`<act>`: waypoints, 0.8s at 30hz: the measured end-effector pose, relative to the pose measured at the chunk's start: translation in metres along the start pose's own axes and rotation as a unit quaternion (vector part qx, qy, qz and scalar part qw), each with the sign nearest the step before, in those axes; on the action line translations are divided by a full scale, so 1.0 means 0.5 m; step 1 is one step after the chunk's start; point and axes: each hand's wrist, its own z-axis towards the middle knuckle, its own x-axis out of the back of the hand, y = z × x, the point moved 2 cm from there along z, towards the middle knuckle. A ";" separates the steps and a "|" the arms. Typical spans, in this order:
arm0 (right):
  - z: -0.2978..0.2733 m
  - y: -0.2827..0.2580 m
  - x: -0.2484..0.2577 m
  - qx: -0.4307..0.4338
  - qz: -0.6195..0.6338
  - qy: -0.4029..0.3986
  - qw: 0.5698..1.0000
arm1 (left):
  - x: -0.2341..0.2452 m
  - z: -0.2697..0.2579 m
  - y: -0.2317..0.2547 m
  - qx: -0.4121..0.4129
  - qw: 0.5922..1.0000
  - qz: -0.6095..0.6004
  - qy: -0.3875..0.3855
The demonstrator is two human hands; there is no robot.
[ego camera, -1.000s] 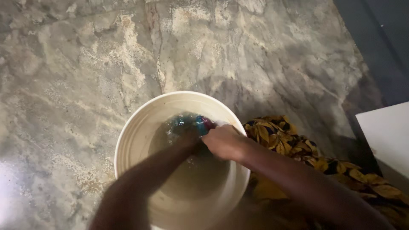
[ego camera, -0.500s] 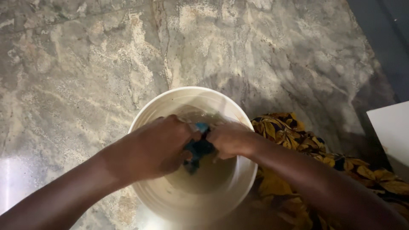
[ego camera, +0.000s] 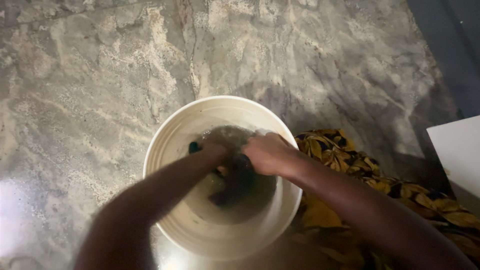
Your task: The person wipes the inside of a white drawer using a blue cloth, rinses the cloth in a bucket of water, and continues wiping the drawer.
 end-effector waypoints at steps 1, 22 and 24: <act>0.001 0.001 -0.003 0.007 0.003 0.012 1.000 | -0.013 0.013 0.004 -0.003 1.000 0.004 -0.006; -0.002 -0.003 0.019 0.116 0.271 0.058 0.954 | 0.263 -0.334 0.007 -0.059 0.996 0.066 0.013; 0.000 0.011 0.017 0.027 0.271 0.009 0.962 | 0.229 -0.327 -0.002 -0.038 0.978 0.185 0.085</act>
